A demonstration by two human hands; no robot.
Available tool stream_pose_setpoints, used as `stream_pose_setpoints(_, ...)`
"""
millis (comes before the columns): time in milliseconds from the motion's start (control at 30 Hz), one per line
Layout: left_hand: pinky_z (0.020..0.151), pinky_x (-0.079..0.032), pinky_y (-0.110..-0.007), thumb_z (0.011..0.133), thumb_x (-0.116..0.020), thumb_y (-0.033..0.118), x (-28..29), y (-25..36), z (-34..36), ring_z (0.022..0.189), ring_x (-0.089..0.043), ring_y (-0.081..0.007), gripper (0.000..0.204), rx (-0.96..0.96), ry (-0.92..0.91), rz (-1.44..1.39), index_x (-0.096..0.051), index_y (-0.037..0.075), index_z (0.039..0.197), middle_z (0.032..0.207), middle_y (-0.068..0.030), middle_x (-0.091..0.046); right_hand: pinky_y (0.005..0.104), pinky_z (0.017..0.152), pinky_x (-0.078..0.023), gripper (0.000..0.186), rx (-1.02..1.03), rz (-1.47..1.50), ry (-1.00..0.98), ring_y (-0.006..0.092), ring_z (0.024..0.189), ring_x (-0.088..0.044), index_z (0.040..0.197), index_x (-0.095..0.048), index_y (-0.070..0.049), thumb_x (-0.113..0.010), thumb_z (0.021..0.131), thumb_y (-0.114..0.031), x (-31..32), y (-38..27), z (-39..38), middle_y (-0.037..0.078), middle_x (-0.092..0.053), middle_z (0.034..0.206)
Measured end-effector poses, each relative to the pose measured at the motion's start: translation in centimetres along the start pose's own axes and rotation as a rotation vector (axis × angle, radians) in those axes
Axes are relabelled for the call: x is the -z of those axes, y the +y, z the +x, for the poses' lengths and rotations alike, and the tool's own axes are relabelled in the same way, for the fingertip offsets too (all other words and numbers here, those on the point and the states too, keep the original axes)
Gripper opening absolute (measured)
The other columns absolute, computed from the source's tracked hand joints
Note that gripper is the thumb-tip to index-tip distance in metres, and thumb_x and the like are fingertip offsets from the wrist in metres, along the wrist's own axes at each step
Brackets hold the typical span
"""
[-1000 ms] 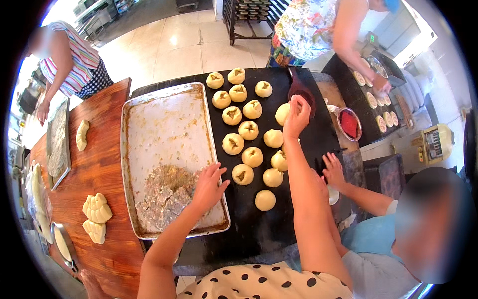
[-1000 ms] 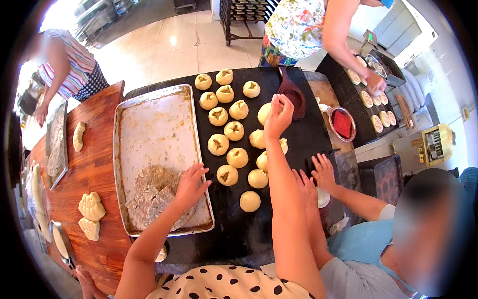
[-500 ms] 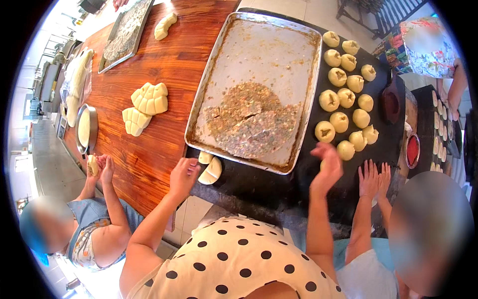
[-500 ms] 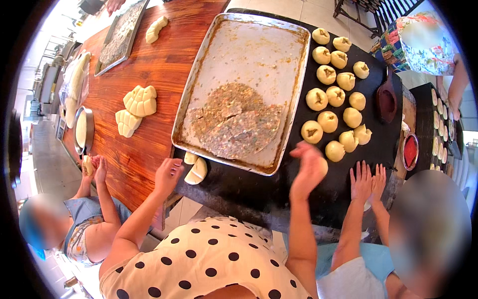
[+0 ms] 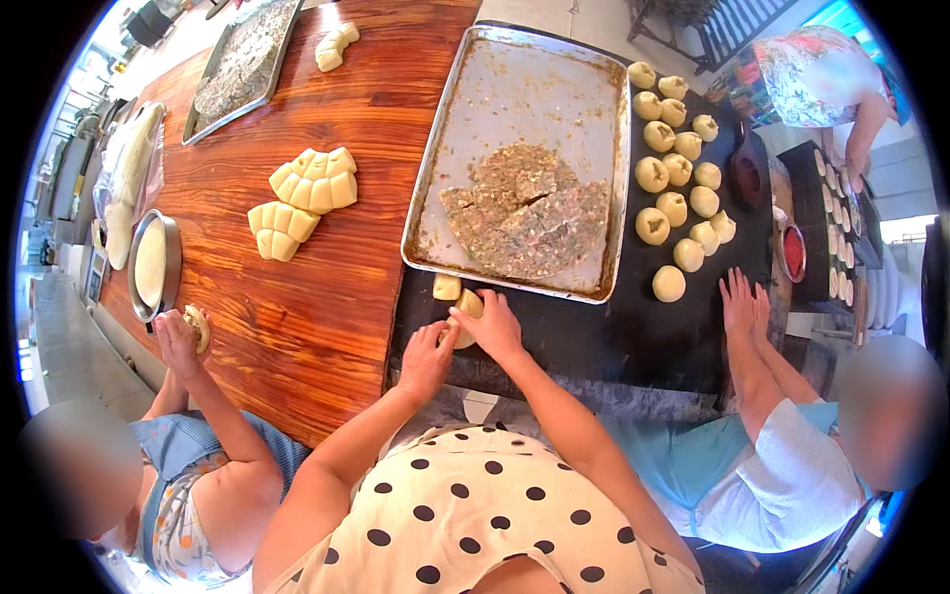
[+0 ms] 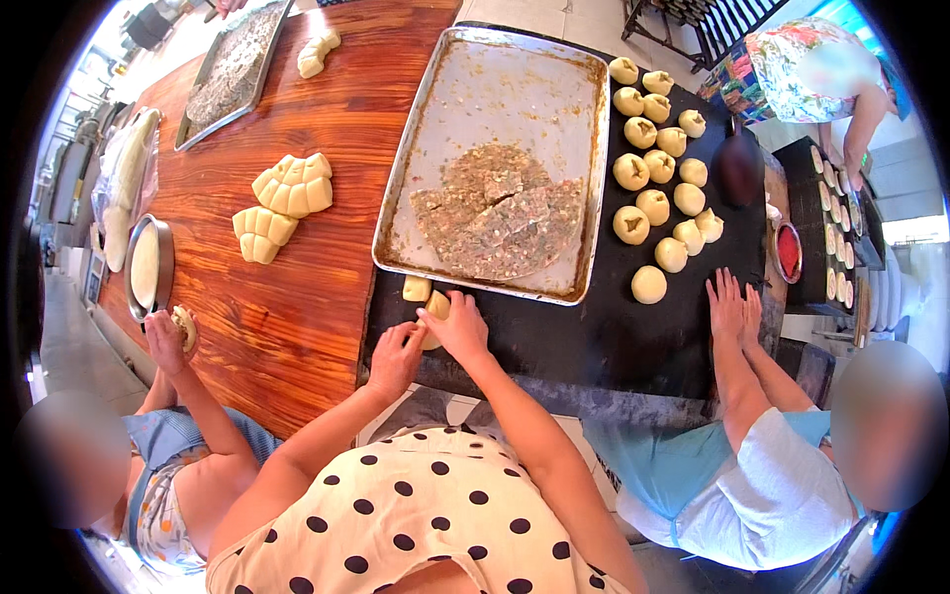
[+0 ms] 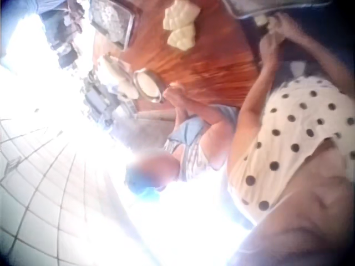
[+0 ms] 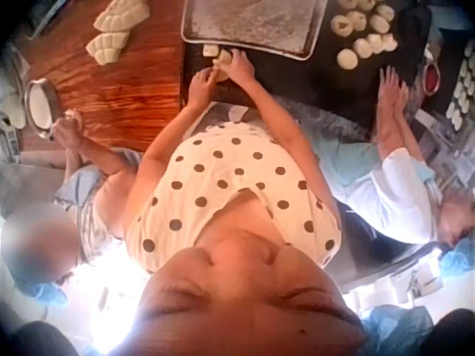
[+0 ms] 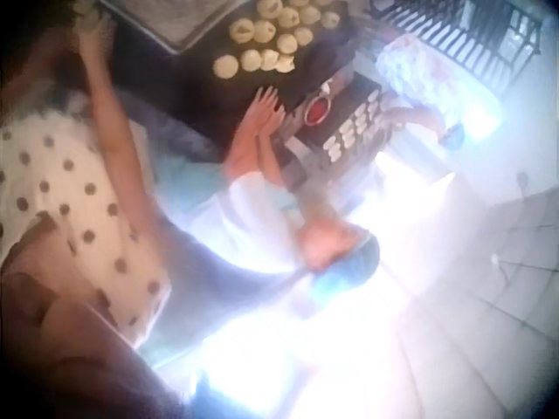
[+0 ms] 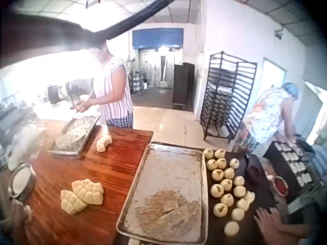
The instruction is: The person picks up small pieces of dough, fills them with a savory mixture from a metal tray, and shapes them into round balls by hand on a workspace.
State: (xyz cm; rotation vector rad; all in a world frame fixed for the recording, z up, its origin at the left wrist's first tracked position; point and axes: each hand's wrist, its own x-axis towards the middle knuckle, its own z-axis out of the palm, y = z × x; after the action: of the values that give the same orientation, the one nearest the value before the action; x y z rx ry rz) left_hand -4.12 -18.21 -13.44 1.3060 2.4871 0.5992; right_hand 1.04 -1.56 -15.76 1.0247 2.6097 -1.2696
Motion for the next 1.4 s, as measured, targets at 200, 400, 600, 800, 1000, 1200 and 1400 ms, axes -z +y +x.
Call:
stream_pose_setpoints(200,0.096,-0.046,-0.046,0.083,-0.069,0.012,0.5,0.8,-0.3,0.119,-0.051,-0.0386,0.057,0.172,-0.026,-0.384,-0.046,0.008,0.135,0.127,-0.0176,-0.051,0.0398,0.082,-0.055,0.048,-0.143,0.389,0.024,0.0272,0.097,-0.065,0.118,-0.056,-0.002,-0.075,0.082,-0.028,-0.6,3.0,-1.6,0.015,-0.062,0.110)
stream_pose_setpoints(400,0.084,-0.051,-0.042,0.077,-0.080,0.023,-1.9,2.3,2.6,0.101,-0.062,-0.0334,0.057,0.230,-0.192,-0.374,-0.054,0.007,0.126,0.112,-0.0117,-0.057,0.0422,0.086,-0.059,0.037,-0.539,1.212,0.166,0.0207,0.104,-0.063,0.118,-0.053,-0.003,-0.070,0.086,-0.011,0.3,5.2,-6.4,0.009,-0.061,0.112)
stream_pose_setpoints(600,0.084,-0.052,-0.041,0.075,-0.082,0.026,-5.3,3.5,3.5,0.098,-0.062,-0.0331,0.052,0.382,-0.154,-0.839,-0.059,0.004,0.116,0.111,-0.0128,-0.061,0.0527,0.100,-0.051,0.022,-0.544,1.863,0.327,0.0299,0.110,-0.060,0.107,-0.058,-0.001,-0.063,0.088,-0.011,4.8,10.7,-9.0,0.014,-0.061,0.112)
stream_pose_setpoints(800,0.088,-0.050,-0.044,0.078,-0.080,0.028,-3.1,2.9,4.7,0.101,-0.059,-0.0382,0.055,0.191,-0.146,-0.264,-0.057,0.004,0.122,0.116,-0.0155,-0.055,0.0402,0.092,-0.054,0.024,-0.553,1.037,0.638,0.0248,0.104,-0.063,0.108,-0.063,0.000,-0.066,0.085,-0.005,10.1,19.8,-10.7,0.013,-0.062,0.112)
stream_pose_setpoints(1000,0.091,-0.049,-0.043,0.078,-0.080,0.024,-2.7,1.8,4.7,0.112,-0.056,-0.0347,0.060,0.214,-0.139,-0.216,-0.053,0.007,0.129,0.121,-0.0151,-0.053,0.0377,0.095,-0.049,0.035,-0.501,0.235,0.723,0.0279,0.109,-0.061,0.116,-0.063,0.001,-0.065,0.086,-0.018,13.7,22.1,-9.1,0.018,-0.062,0.120)
stream_pose_setpoints(1200,0.093,-0.048,-0.044,0.077,-0.081,0.023,-2.3,3.1,5.9,0.114,-0.055,-0.0353,0.063,0.210,-0.188,-0.148,-0.051,0.007,0.131,0.121,-0.0153,-0.054,0.0470,0.118,-0.022,0.059,-0.563,-0.263,0.715,0.0392,0.144,-0.025,0.143,-0.042,-0.001,-0.047,0.100,-0.040,11.1,18.7,-2.4,0.025,-0.030,0.153)
stream_pose_setpoints(1400,0.096,-0.046,-0.044,0.081,-0.077,0.019,-2.0,3.7,5.3,0.116,-0.053,-0.0359,0.060,0.267,-0.245,-0.154,-0.050,0.006,0.133,0.122,-0.0161,-0.053,0.0501,0.120,-0.014,0.063,-0.441,-0.528,0.641,0.0395,0.147,-0.018,0.150,-0.034,-0.005,-0.045,0.100,-0.042,9.9,18.2,-3.2,0.024,-0.021,0.158)
